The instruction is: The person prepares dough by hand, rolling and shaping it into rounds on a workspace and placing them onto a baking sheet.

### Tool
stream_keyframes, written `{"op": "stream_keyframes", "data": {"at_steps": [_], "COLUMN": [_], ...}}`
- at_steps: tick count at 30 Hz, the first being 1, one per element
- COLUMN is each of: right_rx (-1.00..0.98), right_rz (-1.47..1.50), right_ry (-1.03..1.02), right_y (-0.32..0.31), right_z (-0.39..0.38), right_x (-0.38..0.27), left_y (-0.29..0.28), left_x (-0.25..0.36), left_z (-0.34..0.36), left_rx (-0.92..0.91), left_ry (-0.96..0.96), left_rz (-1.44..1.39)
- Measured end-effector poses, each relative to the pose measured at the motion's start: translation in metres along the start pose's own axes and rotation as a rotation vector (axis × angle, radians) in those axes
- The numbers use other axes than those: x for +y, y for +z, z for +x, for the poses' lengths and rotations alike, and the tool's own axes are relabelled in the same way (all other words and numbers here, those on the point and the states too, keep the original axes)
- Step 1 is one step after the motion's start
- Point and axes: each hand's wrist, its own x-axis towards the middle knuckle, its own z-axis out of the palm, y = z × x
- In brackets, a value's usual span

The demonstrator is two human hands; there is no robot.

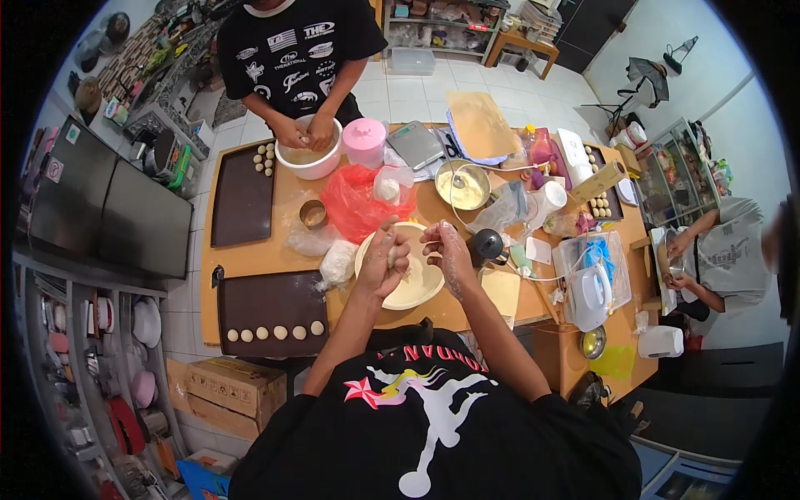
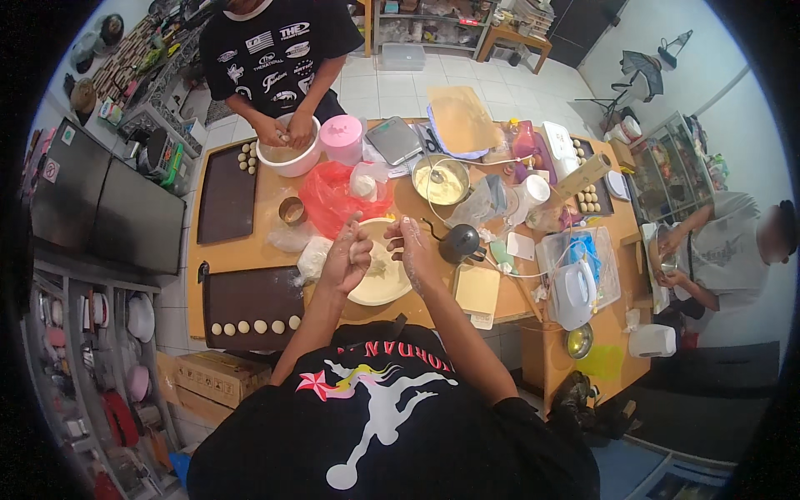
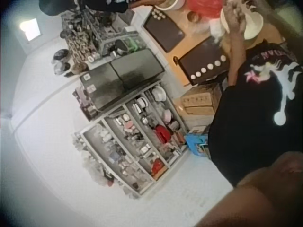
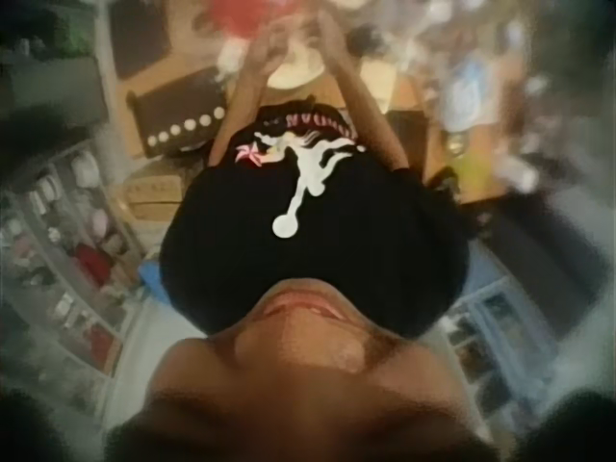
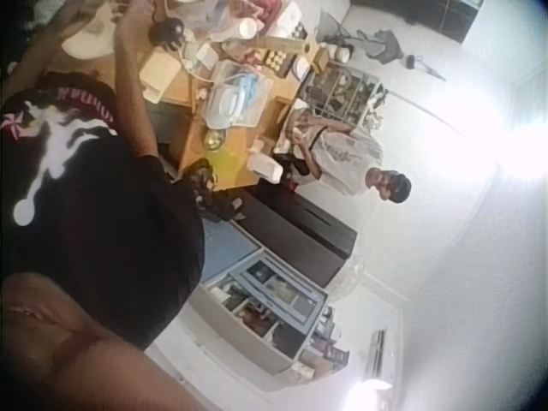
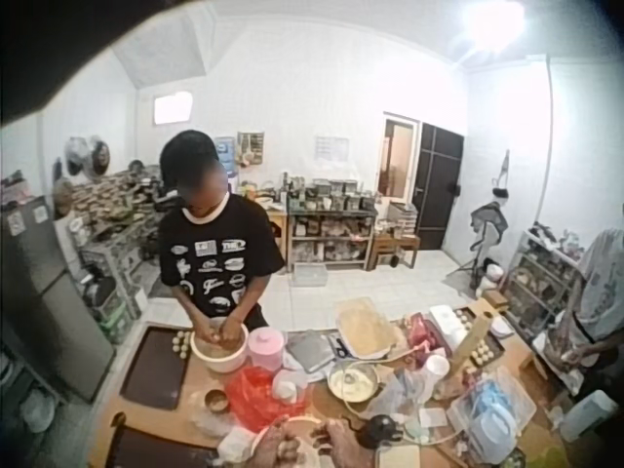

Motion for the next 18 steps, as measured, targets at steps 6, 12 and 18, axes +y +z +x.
{"op": "stream_keyframes", "data": {"at_steps": [6, 12, 18], "right_rx": [0.007, 0.011, 0.015], "right_rz": [0.003, 0.016, 0.015], "right_ry": [0.004, 0.012, 0.012], "right_y": [0.0, -0.003, -0.004], "right_z": [0.003, 0.006, 0.006], "right_x": [0.002, 0.004, 0.005], "left_y": [-0.043, 0.022, -0.004], "left_x": [-0.001, 0.005, 0.006], "left_z": [0.014, -0.009, 0.001], "left_rx": [-0.527, -0.007, -0.015], "left_ry": [-0.045, -0.107, -0.059], "left_rz": [-0.188, -0.114, -0.106]}}
